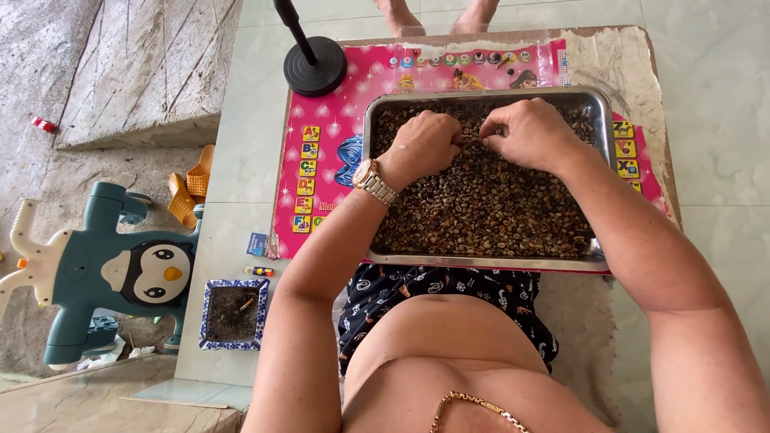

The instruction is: Manually sorting coffee beans in a metal tray by picking through them with hands.

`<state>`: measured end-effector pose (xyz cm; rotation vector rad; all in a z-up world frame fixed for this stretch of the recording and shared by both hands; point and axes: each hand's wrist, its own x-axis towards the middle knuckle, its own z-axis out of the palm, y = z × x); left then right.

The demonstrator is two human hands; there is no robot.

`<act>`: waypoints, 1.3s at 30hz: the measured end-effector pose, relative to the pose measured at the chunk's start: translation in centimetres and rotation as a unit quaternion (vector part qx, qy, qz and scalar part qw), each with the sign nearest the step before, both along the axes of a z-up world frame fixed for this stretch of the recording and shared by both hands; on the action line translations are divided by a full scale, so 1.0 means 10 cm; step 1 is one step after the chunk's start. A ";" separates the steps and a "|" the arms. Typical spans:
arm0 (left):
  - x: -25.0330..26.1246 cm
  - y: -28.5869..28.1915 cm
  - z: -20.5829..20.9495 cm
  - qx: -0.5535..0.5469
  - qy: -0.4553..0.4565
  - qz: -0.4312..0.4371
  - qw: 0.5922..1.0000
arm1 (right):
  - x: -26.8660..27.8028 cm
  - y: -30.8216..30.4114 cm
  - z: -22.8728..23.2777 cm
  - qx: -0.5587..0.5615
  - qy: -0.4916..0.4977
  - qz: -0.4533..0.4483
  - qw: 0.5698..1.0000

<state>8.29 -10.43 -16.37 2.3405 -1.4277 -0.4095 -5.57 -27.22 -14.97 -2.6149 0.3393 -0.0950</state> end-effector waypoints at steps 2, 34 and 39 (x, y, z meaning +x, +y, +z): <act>-0.01 0.02 0.00 0.018 0.013 0.012 1.000 | 0.00 0.03 0.01 -0.048 0.037 -0.002 0.998; 0.04 -0.11 -0.09 -0.029 -0.043 -0.005 0.999 | 0.08 -0.10 -0.24 -0.022 -0.033 -0.051 0.998; 0.08 -0.04 -0.09 -0.020 -0.030 -0.016 0.999 | 0.08 0.02 -0.06 -0.013 -0.065 -0.039 0.997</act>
